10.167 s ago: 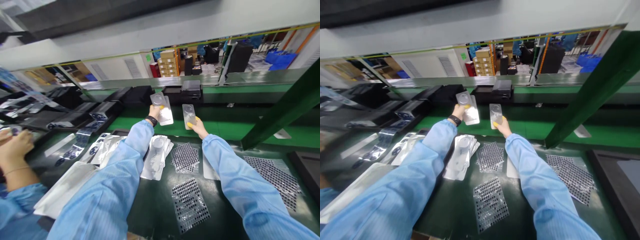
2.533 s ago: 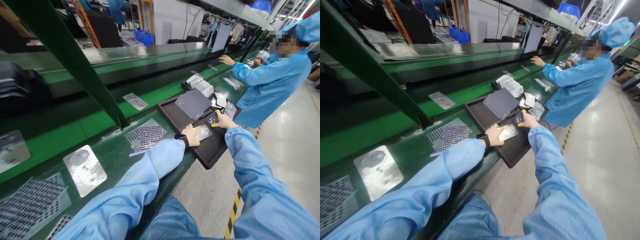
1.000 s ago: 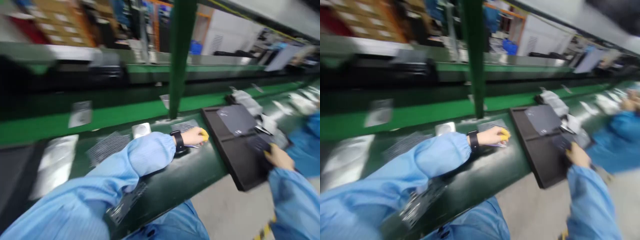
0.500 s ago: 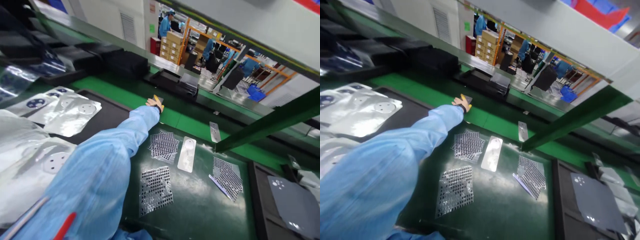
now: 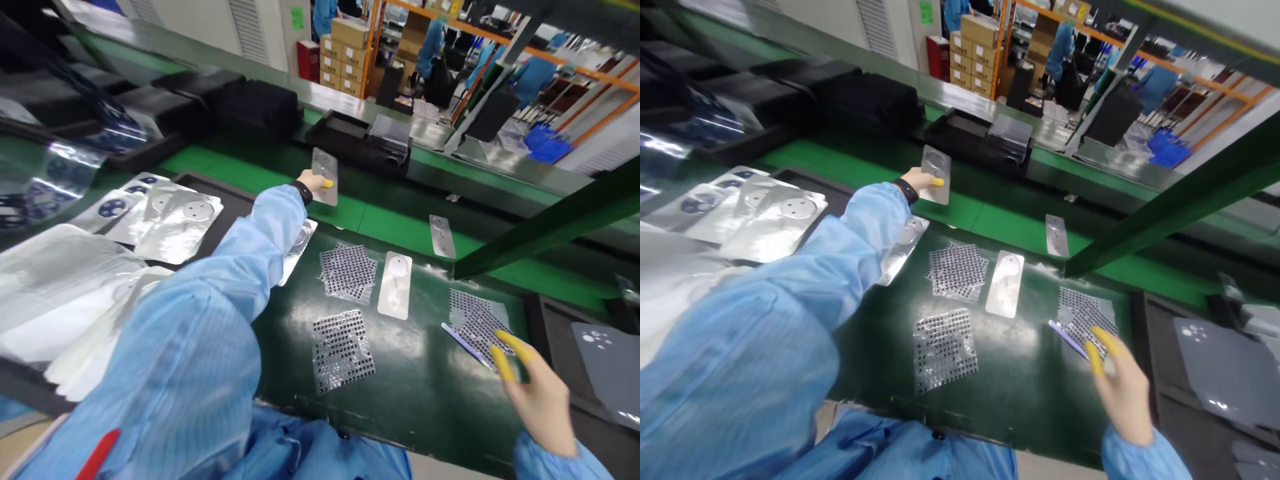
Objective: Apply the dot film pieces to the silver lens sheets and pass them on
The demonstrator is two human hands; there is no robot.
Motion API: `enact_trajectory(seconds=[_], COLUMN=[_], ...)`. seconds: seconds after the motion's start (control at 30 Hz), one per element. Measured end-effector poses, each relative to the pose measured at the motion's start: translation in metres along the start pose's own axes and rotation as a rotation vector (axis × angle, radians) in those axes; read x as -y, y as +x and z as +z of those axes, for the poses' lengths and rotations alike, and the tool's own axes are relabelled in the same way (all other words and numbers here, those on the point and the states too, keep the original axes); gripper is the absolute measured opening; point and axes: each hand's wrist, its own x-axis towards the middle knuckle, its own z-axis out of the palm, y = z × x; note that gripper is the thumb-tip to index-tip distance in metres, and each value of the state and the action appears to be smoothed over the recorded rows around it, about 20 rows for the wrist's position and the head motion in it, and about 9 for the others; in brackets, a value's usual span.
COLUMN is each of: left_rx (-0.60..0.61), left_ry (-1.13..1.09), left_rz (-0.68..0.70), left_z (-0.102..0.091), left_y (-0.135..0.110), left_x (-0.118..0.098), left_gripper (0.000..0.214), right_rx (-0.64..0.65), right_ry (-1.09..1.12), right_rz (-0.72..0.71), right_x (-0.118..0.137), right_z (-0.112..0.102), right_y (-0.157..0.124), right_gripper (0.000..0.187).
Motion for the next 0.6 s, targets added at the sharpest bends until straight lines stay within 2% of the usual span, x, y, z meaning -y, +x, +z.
enact_trajectory(seconds=[0.07,0.17,0.27,0.33,0.4,0.5,0.6], left_rx=[0.005,0.006,-0.076,-0.137,-0.187,-0.243,-0.276], left_ry=[0.035,0.117,0.415,0.583,0.669,0.788,0.880], left_rz=[-0.048,-0.054,-0.090,-0.155,-0.215,-0.256,-0.176], left_z=[0.001,-0.008,-0.025,-0.033,-0.035,-0.026,-0.009], left_y=[-0.022,-0.066,-0.110,-0.130,-0.143,-0.152,-0.159], left_x=[-0.007,-0.008,0.006,0.020,0.033,0.045,0.054], left_gripper=[0.030,0.046,0.062,0.064,0.065,0.068,0.062], right_rx=[0.013,0.025,0.036,0.051,0.068,0.106,0.277], right_ry=[0.106,0.253,0.344,0.393,0.446,0.528,0.530], right_rz=[-0.117,-0.176,-0.184,-0.184,-0.186,-0.166,-0.008], right_x=[0.029,0.060,0.074,0.079,0.084,0.093,0.097], right_z=[0.029,0.058,0.073,0.080,0.086,0.091,0.093], right_y=[0.016,0.034,0.038,0.036,0.031,0.026,0.039], right_gripper=[0.026,0.024,0.025,0.025,0.024,0.025,0.023])
